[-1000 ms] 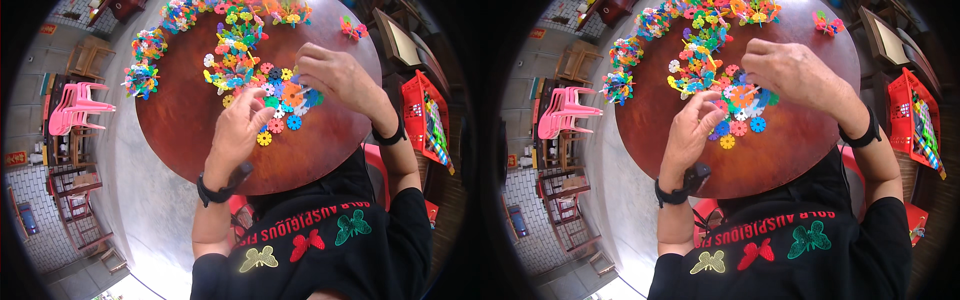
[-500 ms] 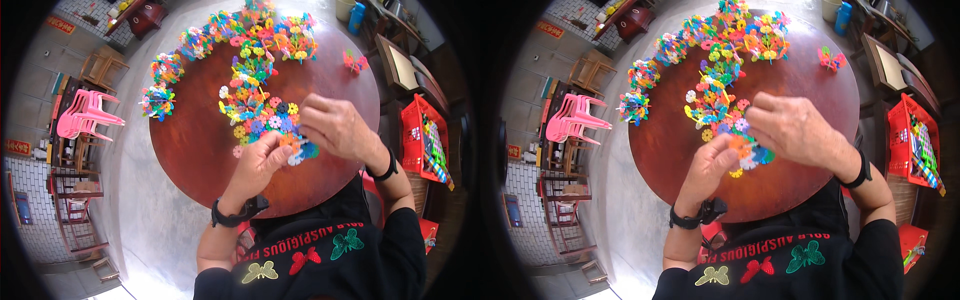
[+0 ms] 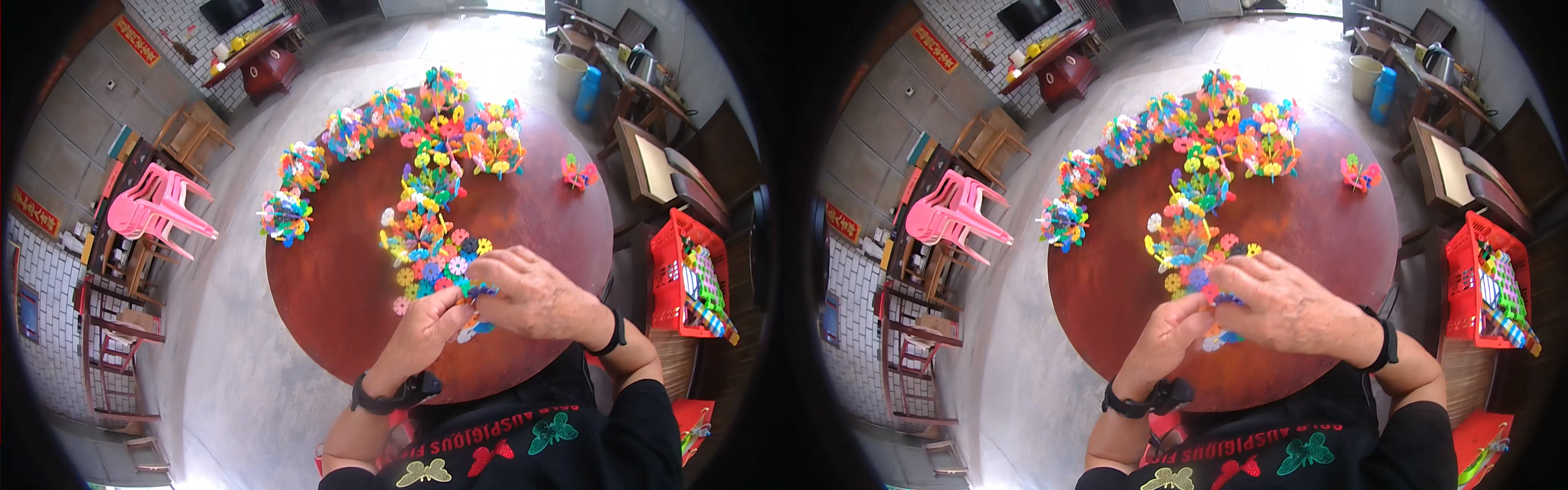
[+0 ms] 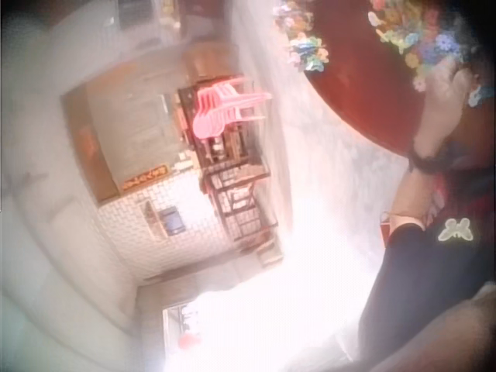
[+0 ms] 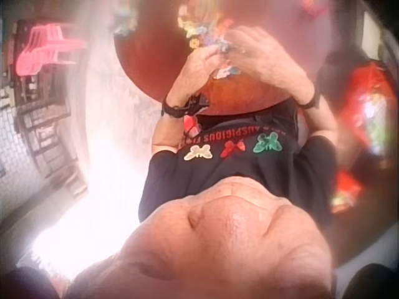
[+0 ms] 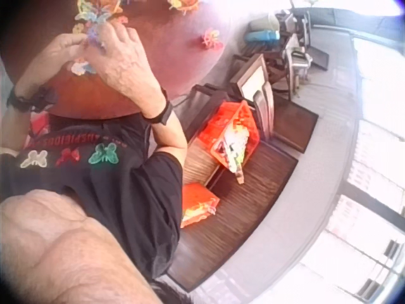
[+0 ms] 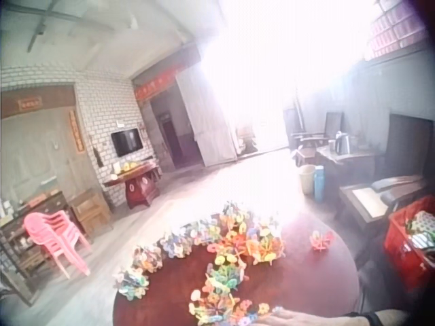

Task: Assembling structures using colorful interlocking plastic snowflake-shaped blocks.

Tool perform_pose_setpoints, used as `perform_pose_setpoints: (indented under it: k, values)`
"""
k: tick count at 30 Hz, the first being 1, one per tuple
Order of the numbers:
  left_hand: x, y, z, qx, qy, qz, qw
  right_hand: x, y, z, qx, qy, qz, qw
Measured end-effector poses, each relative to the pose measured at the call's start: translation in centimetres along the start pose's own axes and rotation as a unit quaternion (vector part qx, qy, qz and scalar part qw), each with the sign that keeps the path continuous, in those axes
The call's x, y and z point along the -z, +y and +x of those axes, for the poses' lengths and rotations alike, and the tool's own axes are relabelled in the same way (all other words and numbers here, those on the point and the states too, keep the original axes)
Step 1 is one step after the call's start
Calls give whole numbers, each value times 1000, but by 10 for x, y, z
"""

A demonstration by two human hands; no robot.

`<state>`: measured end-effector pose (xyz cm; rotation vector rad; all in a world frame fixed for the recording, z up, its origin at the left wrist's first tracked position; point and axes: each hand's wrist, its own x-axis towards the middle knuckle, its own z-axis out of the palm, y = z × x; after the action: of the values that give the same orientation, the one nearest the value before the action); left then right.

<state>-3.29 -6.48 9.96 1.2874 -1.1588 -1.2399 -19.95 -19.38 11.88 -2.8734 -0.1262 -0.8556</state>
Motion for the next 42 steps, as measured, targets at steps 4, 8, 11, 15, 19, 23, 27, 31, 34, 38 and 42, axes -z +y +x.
perform_pose_setpoints:
  k: [4, 8, 11, 15, 19, 23, 27, 31, 34, 38, 42]
  values:
    - [-3, 1, 2, 9, -9, 24, 1000, 2, -4, -2, 4, -22, 25, 999]
    - [26, -5, 0, -128, 197, 21, 972, 51, -16, -7, -16, -78, -33, 996]
    - [64, 7, -13, -158, 314, -119, 929, 95, -20, -21, -131, 70, 9, 989]
    - [44, 3, 3, -123, 248, -49, 960, 101, -10, -21, -160, 180, -60, 969]
    - [28, -22, 17, -81, 276, 199, 937, 85, 3, -15, -97, 115, -54, 987]
    - [25, -34, 23, 4, 223, 343, 912, 58, 18, -12, -83, 81, -31, 993]
    - [24, -50, 24, -54, 220, 387, 894, 26, 29, -11, -95, 39, -27, 994]
    - [2, -26, 21, -134, 137, 347, 918, 1, 33, -17, -111, 15, -12, 994]
    - [-7, -25, 18, -204, 87, 420, 880, -1, 28, -14, -108, 6, 36, 993]
    - [-7, -16, 14, -225, 78, 438, 867, 0, 25, -12, -167, -19, 161, 973]
    - [-6, -10, 10, -70, 25, 208, 975, 3, 19, -8, -182, -17, 215, 959]
